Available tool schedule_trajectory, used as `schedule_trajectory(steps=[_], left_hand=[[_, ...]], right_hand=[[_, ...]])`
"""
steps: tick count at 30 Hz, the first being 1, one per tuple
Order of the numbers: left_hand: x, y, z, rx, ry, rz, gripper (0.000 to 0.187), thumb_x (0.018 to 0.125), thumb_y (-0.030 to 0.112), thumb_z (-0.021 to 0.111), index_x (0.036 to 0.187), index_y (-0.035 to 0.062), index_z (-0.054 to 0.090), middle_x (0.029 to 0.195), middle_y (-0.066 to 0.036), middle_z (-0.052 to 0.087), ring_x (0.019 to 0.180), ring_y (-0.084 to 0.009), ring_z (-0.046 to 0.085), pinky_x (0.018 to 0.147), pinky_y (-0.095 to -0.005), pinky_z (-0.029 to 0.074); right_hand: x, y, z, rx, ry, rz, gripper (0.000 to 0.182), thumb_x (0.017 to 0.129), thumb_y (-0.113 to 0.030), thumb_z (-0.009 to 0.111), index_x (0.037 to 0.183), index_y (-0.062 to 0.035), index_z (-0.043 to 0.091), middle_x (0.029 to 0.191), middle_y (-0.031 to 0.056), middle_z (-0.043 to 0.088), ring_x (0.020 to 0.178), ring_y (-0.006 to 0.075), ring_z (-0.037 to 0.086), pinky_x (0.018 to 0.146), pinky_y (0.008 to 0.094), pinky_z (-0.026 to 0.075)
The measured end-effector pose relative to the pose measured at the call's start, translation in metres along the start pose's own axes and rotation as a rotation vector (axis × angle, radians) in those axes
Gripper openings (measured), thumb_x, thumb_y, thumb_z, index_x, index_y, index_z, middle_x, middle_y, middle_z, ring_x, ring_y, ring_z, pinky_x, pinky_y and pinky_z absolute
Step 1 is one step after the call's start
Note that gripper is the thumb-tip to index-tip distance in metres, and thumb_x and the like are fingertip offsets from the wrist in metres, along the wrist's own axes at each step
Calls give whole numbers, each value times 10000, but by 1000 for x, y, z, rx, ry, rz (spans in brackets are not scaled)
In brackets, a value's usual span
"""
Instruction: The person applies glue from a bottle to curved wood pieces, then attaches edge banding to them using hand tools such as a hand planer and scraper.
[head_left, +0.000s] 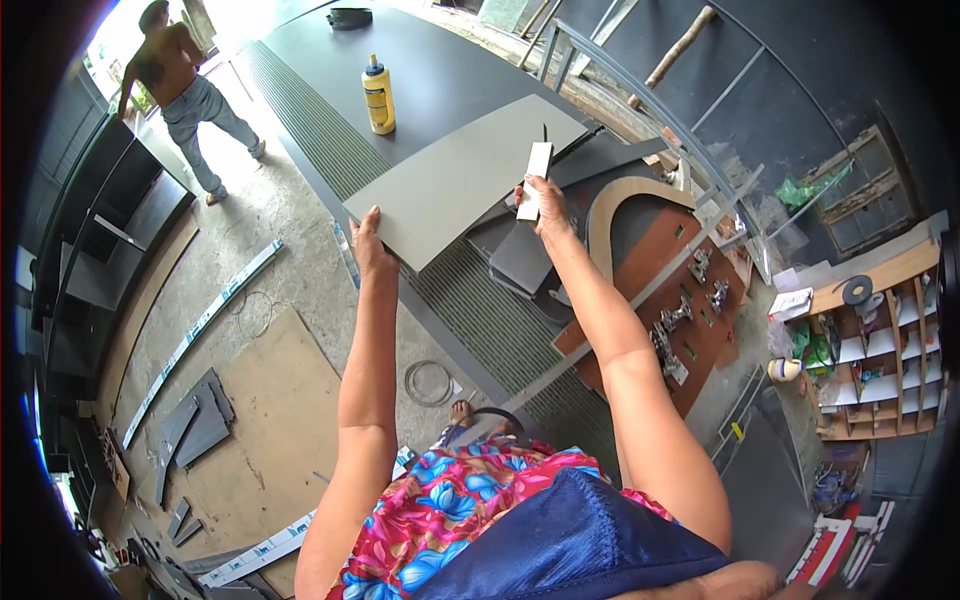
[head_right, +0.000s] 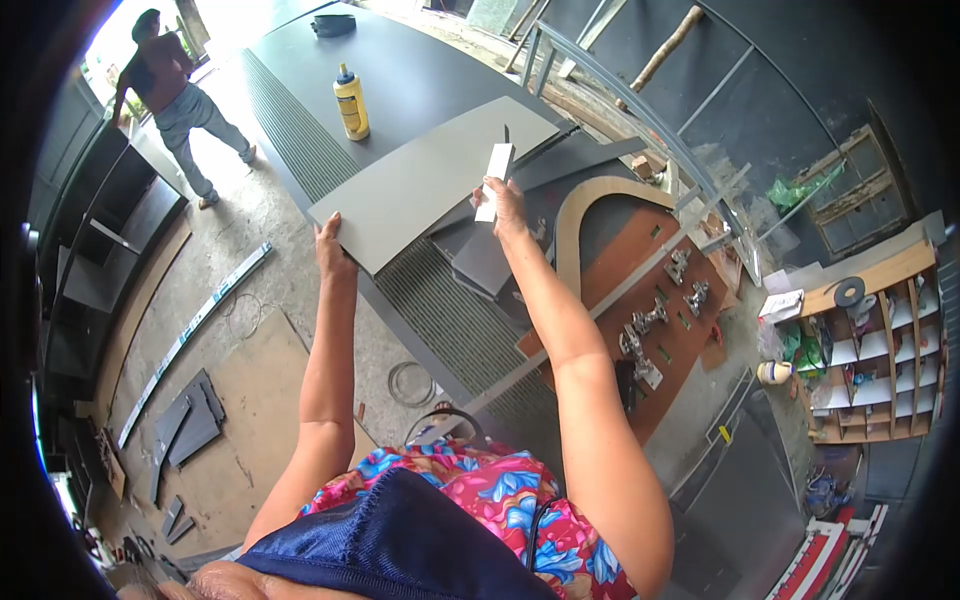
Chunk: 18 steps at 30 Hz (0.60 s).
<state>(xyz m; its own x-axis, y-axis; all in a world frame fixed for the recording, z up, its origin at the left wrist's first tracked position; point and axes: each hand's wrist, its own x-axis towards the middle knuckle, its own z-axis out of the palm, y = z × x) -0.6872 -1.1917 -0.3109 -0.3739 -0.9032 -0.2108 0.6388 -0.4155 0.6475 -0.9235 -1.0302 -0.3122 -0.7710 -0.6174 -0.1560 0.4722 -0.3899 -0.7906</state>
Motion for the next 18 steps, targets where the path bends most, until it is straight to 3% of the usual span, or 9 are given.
schedule_trajectory(steps=[7, 9, 11, 14, 17, 18], left_hand=[[83, -38, -22, 22, 73, 43, 541, 839, 61, 584, 1325, 38, 347, 1098, -125, 566, 932, -257, 610, 806, -392, 542], [106, -50, -30, 131, 83, 66, 504, 864, 133, 602, 1304, 4, 393, 1097, -132, 584, 940, -248, 611, 803, -379, 530], [149, -72, -51, 262, 90, 98, 485, 871, 191, 620, 1264, -43, 457, 1083, -150, 607, 945, -247, 616, 796, -384, 526], [196, -84, -67, 791, 118, 50, 496, 860, 324, 649, 1095, -109, 587, 1050, -205, 637, 950, -260, 637, 812, -392, 517], [226, -78, -75, 1290, 51, -45, 577, 836, 434, 653, 936, -134, 643, 989, -255, 652, 913, -299, 668, 750, -389, 543], [183, -46, -36, 1275, 29, -115, 637, 825, 506, 634, 915, -124, 652, 938, -260, 661, 796, -320, 693, 654, -375, 565]], right_hand=[[45, 17, 16, -25, -87, 107, 274, 794, -76, 680, 978, -60, 477, 836, 72, 560, 670, 209, 651, 515, 299, 537], [37, 7, 16, -79, -148, 121, 285, 798, -87, 685, 994, -69, 479, 840, 58, 563, 679, 201, 655, 519, 292, 539], [22, -7, 11, -132, -192, 103, 331, 806, -123, 690, 1068, -64, 495, 979, 108, 623, 674, 174, 652, 526, 259, 537], [-9, -32, -2, -252, -257, 97, 422, 818, -162, 678, 1177, -54, 484, 1062, 136, 634, 675, 149, 635, 537, 242, 534], [-49, -58, -18, -376, -248, 119, 440, 836, -185, 654, 1217, -54, 475, 1104, 155, 633, 668, 101, 622, 543, 224, 530], [-60, -62, -26, -392, -217, 123, 444, 842, -175, 644, 1232, -51, 472, 1101, 159, 634, 658, 102, 622, 539, 219, 528]])
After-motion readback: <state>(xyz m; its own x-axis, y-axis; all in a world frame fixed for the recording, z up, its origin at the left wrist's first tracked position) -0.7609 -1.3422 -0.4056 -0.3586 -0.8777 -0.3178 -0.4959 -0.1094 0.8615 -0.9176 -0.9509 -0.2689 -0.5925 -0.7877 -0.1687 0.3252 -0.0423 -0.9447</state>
